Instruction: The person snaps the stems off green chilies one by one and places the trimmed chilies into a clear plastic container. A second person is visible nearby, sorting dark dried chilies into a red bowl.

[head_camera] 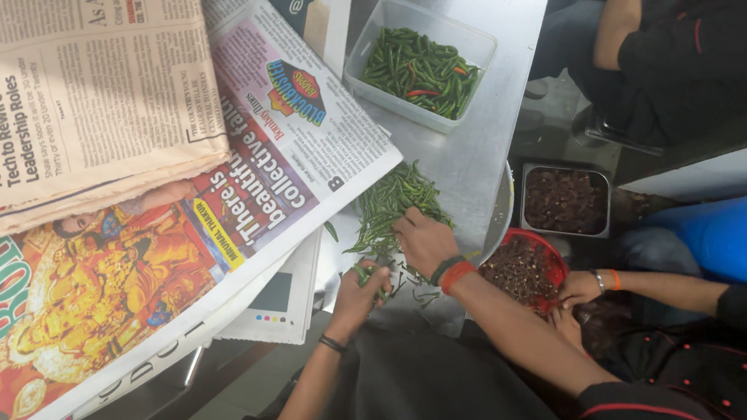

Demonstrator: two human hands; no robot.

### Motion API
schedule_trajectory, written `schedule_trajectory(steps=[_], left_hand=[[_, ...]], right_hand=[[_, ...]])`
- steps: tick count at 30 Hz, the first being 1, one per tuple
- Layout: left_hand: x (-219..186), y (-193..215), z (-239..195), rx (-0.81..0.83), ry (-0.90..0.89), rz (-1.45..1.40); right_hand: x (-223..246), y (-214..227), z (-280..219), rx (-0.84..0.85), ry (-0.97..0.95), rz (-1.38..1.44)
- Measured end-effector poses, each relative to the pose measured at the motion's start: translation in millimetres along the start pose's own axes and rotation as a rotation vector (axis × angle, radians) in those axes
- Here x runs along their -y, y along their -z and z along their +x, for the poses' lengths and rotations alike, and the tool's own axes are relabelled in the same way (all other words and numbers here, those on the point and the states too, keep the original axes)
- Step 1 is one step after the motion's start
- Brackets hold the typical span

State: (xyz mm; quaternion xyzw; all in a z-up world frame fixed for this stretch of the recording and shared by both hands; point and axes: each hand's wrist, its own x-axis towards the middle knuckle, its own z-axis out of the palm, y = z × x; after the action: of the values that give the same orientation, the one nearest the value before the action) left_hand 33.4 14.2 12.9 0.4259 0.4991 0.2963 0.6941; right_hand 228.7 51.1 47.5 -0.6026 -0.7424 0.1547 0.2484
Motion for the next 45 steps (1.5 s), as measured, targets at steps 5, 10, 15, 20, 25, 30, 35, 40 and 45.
schedule_trajectory(steps=[5, 10, 15, 20, 25, 30, 35, 40, 45], left_hand=[[-12, 8, -1, -0.169, 0.158, -0.187], [-17, 2, 2, -0.155, 0.111, -0.218], [-19, -8, 2, -0.072, -0.051, -0.177], [-30, 10, -4, -0.115, 0.052, -0.387], [-20, 6, -7, -0.23, -0.039, -0.159], [-15, 4, -12, -0.249, 0.116, -0.316], [-24, -1, -20, -0.215, 0.147, -0.286], [-28, 12, -11, -0.257, 0.017, -0.119], [-15, 14, 0, -0.138, 0.015, 0.315]], right_hand=[[20, 4, -14, -0.036, 0.026, 0.123], [34, 9, -37, 0.094, 0.098, 0.194], [35, 19, -41, 0.153, 0.031, 0.36], [44, 10, -33, 0.111, 0.068, 0.367], [37, -9, -22, 0.239, -0.072, 0.012], [29, -16, 11, 0.134, 0.0, 0.064], [30, -14, 31, 0.006, 0.22, -0.049], [42, 0, 10, -0.017, 0.121, 0.226], [45, 3, -16, 0.013, -0.184, 0.635]])
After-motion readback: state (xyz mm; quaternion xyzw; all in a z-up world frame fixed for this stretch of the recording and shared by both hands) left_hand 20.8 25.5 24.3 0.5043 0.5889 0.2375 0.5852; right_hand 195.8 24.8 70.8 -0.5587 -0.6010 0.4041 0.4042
